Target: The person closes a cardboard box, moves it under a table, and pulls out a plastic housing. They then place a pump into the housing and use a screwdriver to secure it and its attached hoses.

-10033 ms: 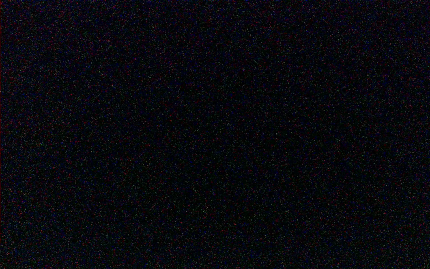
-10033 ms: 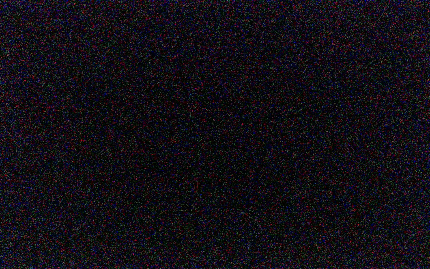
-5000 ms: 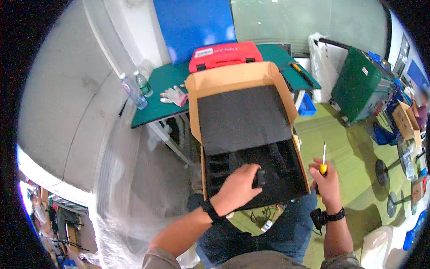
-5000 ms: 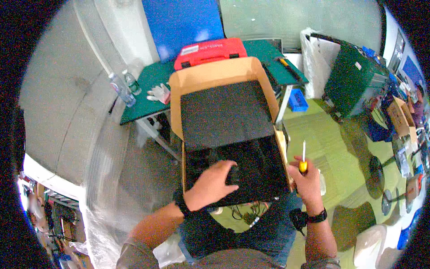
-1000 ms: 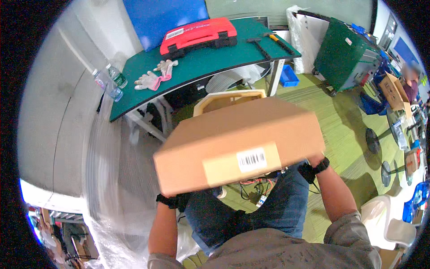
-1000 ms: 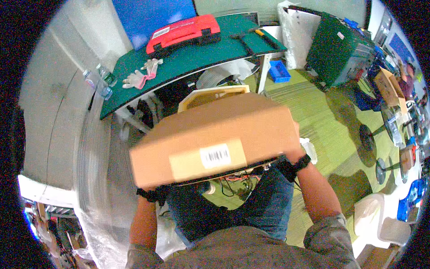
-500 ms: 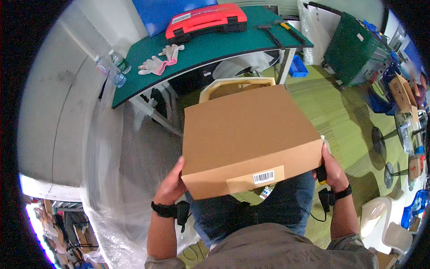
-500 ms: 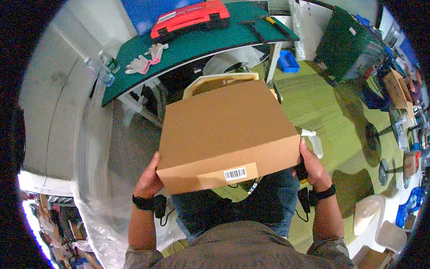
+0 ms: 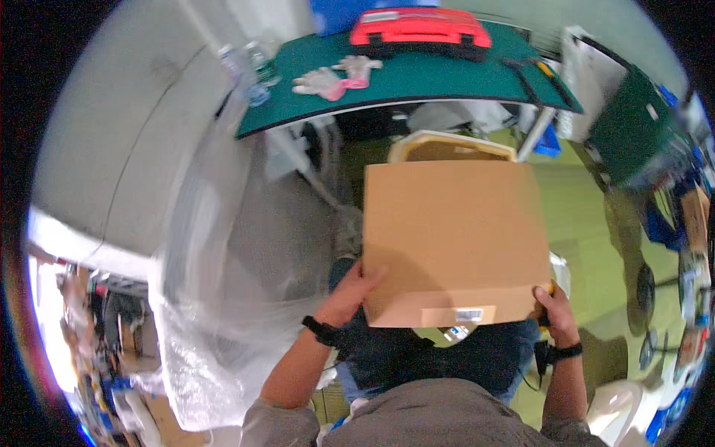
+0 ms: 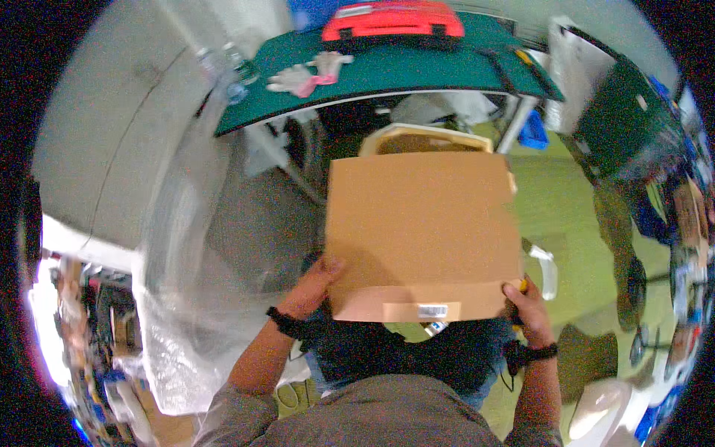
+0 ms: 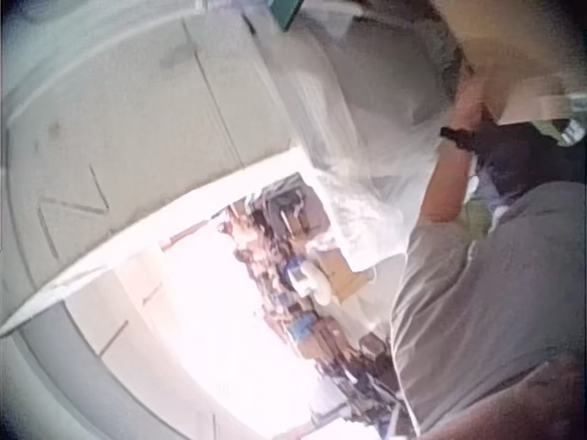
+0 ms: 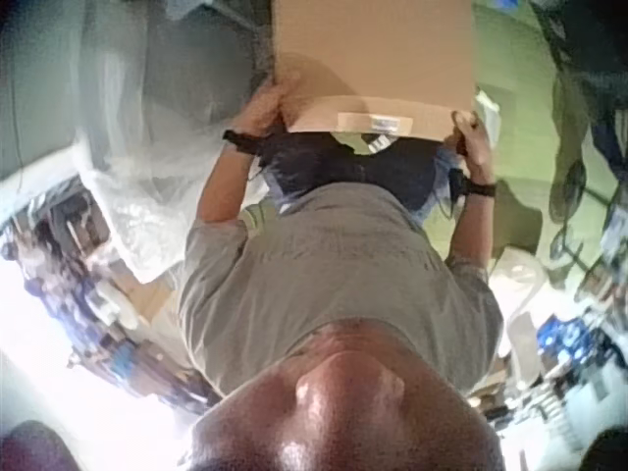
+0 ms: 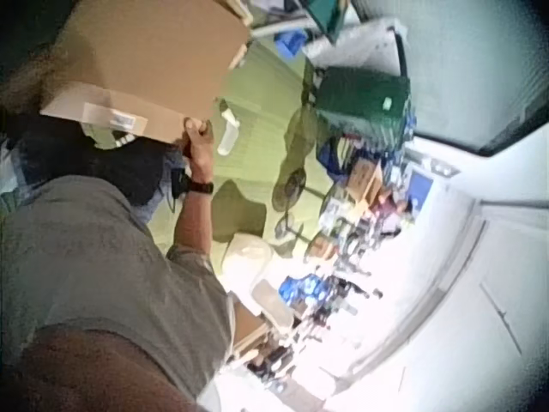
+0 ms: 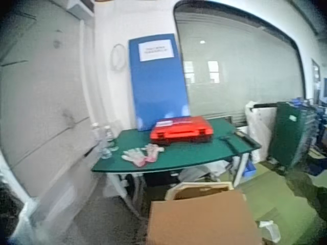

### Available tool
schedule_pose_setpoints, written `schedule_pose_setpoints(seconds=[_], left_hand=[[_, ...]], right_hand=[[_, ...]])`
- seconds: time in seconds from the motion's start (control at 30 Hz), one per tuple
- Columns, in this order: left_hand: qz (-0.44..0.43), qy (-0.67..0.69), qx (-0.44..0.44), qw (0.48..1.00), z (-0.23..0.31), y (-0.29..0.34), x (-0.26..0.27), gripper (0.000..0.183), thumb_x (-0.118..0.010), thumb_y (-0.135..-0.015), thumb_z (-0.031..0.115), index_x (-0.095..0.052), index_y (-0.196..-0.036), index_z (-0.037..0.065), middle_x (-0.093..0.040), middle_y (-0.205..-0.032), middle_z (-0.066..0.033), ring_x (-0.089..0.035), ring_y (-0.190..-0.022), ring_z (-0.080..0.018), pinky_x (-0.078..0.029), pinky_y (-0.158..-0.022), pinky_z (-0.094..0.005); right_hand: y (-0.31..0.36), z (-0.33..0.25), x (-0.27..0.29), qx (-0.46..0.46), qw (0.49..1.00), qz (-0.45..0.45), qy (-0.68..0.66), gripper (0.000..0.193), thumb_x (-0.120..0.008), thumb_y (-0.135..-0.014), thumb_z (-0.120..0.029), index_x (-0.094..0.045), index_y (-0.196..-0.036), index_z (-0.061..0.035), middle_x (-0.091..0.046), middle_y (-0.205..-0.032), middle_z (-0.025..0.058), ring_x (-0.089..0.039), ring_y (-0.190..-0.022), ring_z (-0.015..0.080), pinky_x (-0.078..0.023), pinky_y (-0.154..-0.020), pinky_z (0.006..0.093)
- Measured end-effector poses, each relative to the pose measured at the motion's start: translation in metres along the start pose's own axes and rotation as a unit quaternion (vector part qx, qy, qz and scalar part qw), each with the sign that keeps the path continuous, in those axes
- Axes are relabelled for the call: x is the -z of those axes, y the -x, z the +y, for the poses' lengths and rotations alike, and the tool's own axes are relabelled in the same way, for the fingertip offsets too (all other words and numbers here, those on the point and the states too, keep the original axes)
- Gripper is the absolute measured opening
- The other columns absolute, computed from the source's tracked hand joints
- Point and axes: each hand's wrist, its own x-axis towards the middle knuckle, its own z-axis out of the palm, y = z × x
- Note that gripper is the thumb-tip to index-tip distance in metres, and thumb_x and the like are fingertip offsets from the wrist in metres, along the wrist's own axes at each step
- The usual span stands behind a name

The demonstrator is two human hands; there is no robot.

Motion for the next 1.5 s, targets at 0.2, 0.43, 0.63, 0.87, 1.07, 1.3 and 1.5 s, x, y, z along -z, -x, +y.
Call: schedule_pose_setpoints(seconds=[0.2,0.43,0.63,0.87,1.07,1.3,1.5], left_hand=[[0.022,0.092,-0.006,0.995,-0.007,-0.004,-0.002,0.072,-0.07,-0.093,0.029,-0.035,-0.149,0.003,-0.052,-0.141,-0.01,-0.049,-0.129,-0.0195,-0.039,-0.108,-0.0347],[0.137,-0.14,-0.168,0.966,0.156,-0.087,0.21,0.098,-0.064,-0.081,0.058,-0.032,-0.151,-0.001,-0.041,-0.152,-0.0208,-0.037,-0.142,-0.0339,-0.02,-0.12,-0.049],[0.421,-0.205,-0.261,0.844,0.285,-0.032,0.21,0.065,-0.068,-0.087,0.017,-0.043,-0.144,-0.002,-0.056,-0.133,-0.0135,-0.058,-0.114,-0.0215,-0.045,-0.1,-0.0359],[0.49,-0.621,-0.162,0.59,0.317,-0.076,0.233,0.084,-0.08,-0.073,0.013,-0.043,-0.149,0.014,-0.057,-0.118,-0.0174,-0.06,-0.11,-0.0323,-0.05,-0.093,-0.041],[0.445,-0.632,-0.129,0.621,0.273,-0.276,0.347,0.084,-0.081,-0.071,0.025,-0.044,-0.145,0.012,-0.057,-0.113,-0.0205,-0.057,-0.105,-0.0404,-0.049,-0.091,-0.0475],[0.397,-0.629,-0.119,0.657,0.183,-0.703,0.585,0.083,-0.076,-0.078,0.032,-0.037,-0.147,0.008,-0.05,-0.114,-0.0283,-0.052,-0.107,-0.0477,-0.048,-0.09,-0.052],[0.369,-0.692,-0.114,0.61,0.154,-0.964,0.738,0.09,-0.07,-0.082,0.046,-0.029,-0.151,0.005,-0.051,-0.12,-0.0333,-0.053,-0.104,-0.0485,-0.047,-0.091,-0.0539]], right_hand=[[-0.007,-0.006,-0.002,-0.029,0.998,-0.001,0.05,0.053,-0.07,-0.089,-0.034,-0.052,-0.128,-0.0038,-0.052,-0.077,-0.0027,-0.049,-0.06,0.0072,-0.044,-0.054,0.0233],[-0.213,-0.121,-0.144,0.122,0.987,-0.08,0.06,0.09,-0.069,-0.084,-0.058,-0.041,-0.143,0.0036,-0.066,-0.103,0.007,-0.055,-0.062,0.0082,-0.046,-0.056,0.0229],[-0.248,-0.114,-0.144,0.067,0.992,-0.044,0.101,0.066,-0.062,-0.095,-0.048,-0.047,-0.135,0.0025,-0.067,-0.114,0.0152,-0.054,-0.056,0.0072,-0.045,-0.05,0.0213],[-0.282,-0.116,-0.139,0.034,0.994,0.007,0.102,0.046,-0.055,-0.101,-0.036,-0.052,-0.129,-0.0004,-0.069,-0.107,0.0129,-0.05,-0.049,0.0067,-0.042,-0.044,0.0209],[-0.394,-0.093,-0.19,0.006,0.989,0.045,0.141,0.042,-0.055,-0.101,-0.034,-0.053,-0.128,-0.0013,-0.069,-0.105,0.0124,-0.05,-0.049,0.0067,-0.041,-0.043,0.0204],[-0.701,-0.036,-0.329,-0.033,0.984,0.096,0.149,0.035,-0.055,-0.101,-0.028,-0.054,-0.125,-0.0022,-0.07,-0.1,0.0112,-0.051,-0.047,0.0068,-0.04,-0.042,0.0203],[-0.891,0.008,-0.39,-0.055,0.977,0.135,0.158,0.033,-0.056,-0.1,-0.025,-0.054,-0.124,-0.0031,-0.069,-0.098,0.0095,-0.05,-0.046,0.007,-0.039,-0.04,0.0216]])
